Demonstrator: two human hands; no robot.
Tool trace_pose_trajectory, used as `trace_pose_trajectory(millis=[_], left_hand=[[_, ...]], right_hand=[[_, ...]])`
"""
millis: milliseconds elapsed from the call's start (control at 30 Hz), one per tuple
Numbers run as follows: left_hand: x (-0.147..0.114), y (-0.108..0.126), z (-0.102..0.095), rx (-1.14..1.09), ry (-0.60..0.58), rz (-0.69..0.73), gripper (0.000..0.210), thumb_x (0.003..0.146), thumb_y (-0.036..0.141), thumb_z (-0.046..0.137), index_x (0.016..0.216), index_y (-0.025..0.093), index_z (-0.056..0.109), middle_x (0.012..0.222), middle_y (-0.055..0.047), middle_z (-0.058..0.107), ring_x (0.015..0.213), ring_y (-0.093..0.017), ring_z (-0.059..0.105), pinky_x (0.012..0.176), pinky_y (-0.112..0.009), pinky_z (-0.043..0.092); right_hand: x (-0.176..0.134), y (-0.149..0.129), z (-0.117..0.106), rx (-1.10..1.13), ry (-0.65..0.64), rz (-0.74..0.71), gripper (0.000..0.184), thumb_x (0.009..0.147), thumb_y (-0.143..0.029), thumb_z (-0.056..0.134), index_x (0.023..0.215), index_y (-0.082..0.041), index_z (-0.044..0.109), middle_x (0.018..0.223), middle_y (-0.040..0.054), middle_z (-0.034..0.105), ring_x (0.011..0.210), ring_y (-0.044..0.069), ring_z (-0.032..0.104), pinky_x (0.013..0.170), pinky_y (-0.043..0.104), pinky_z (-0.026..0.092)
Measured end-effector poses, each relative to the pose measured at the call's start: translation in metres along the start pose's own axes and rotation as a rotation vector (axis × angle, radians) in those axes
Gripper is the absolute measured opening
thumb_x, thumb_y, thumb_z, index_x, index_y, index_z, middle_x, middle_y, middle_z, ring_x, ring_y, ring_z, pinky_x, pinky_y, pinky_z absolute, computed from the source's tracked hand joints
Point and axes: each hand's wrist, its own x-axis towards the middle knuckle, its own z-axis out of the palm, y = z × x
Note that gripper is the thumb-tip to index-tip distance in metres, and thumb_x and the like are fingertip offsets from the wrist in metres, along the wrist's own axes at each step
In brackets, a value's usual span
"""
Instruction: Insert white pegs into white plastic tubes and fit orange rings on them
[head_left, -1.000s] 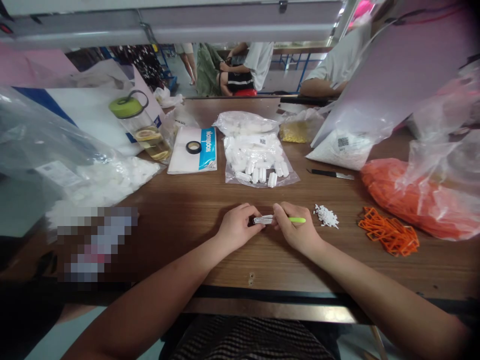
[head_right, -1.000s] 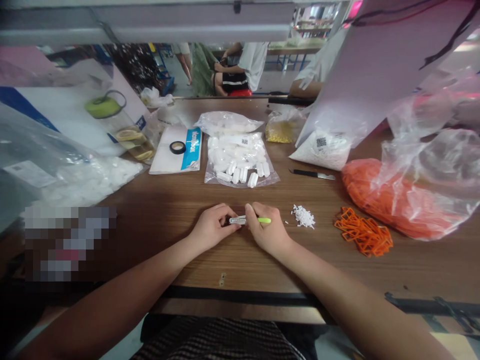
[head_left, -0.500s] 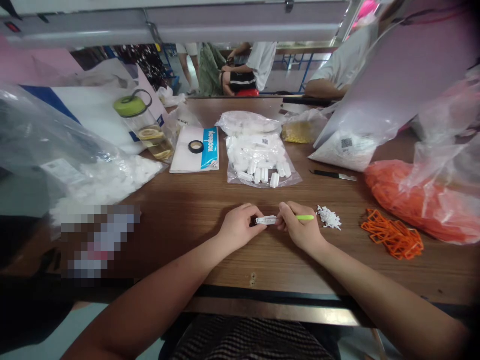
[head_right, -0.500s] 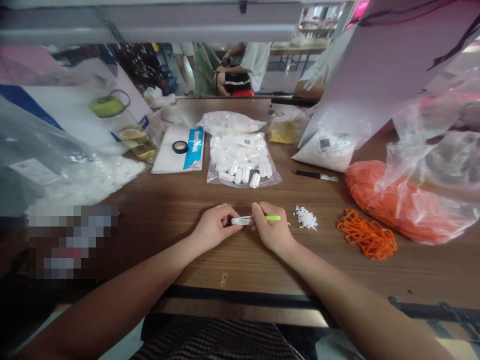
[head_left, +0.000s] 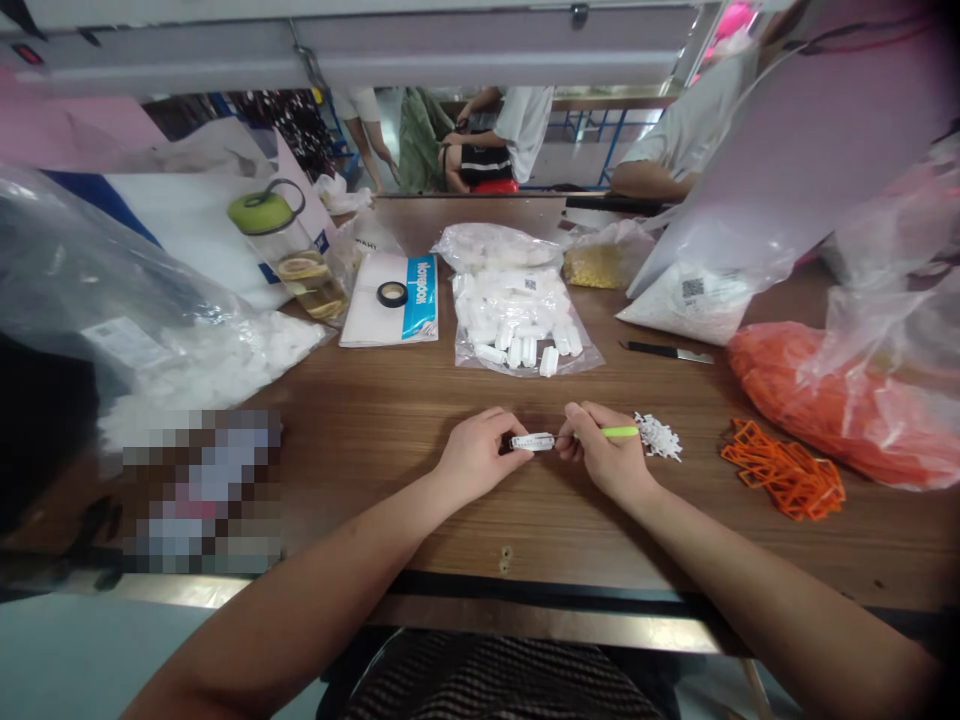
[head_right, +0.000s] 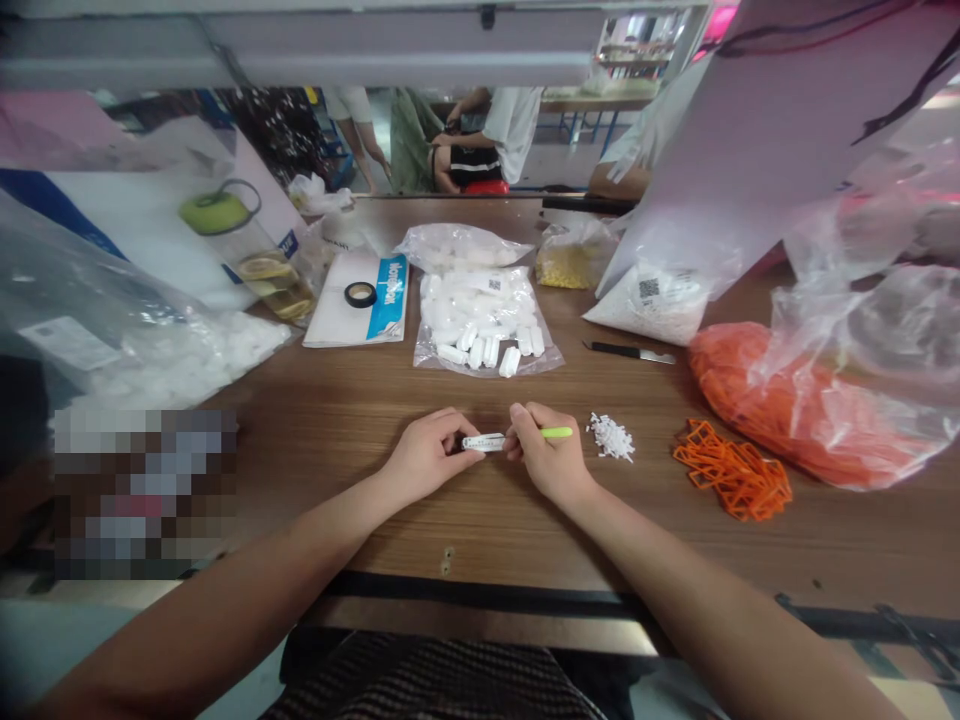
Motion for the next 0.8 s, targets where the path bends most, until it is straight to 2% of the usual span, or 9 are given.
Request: trace_pose_trajectory(millis=[467, 667, 800], left_hand=[[0.0, -0.001, 0.001, -0.013, 0.008, 0.0, 0.009, 0.079, 0.023, 0.074, 0.086, 0.021, 0.068, 0.076, 0.003, 0.057, 0.063, -0.012, 0.049, 0.06, -0.026, 0.035], [0.0, 0.0, 0.001, -0.025, 0.013, -0.004, 0.008, 0.079, 0.022, 0.073, 0.084, 0.02, 0.068, 0.074, 0.004, 0.055, 0.063, -0.012, 0.047, 0.059, -0.025, 0.034], [0.001, 0.001, 0.001, -0.016, 0.013, -0.012, 0.009, 0.078, 0.023, 0.074, 0.083, 0.02, 0.067, 0.072, 0.004, 0.053, 0.063, -0.012, 0.047, 0.059, -0.026, 0.033]], right_hand=[[0.0, 0.003, 0.001, -0.033, 0.002, 0.002, 0.049, 0.094, -0.051, 0.052, 0.059, -0.018, 0.059, 0.056, 0.0024, 0.063, 0.045, 0.011, 0.057, 0.044, 0.023, 0.044], [0.002, -0.003, 0.003, -0.101, -0.005, 0.035, 0.046, 0.094, -0.049, 0.051, 0.059, -0.019, 0.056, 0.054, 0.001, 0.062, 0.043, 0.012, 0.057, 0.043, 0.023, 0.043], [0.001, -0.01, 0.004, -0.292, -0.043, -0.099, 0.046, 0.097, -0.043, 0.048, 0.057, -0.019, 0.054, 0.054, 0.0, 0.061, 0.047, 0.011, 0.056, 0.05, 0.024, 0.044]])
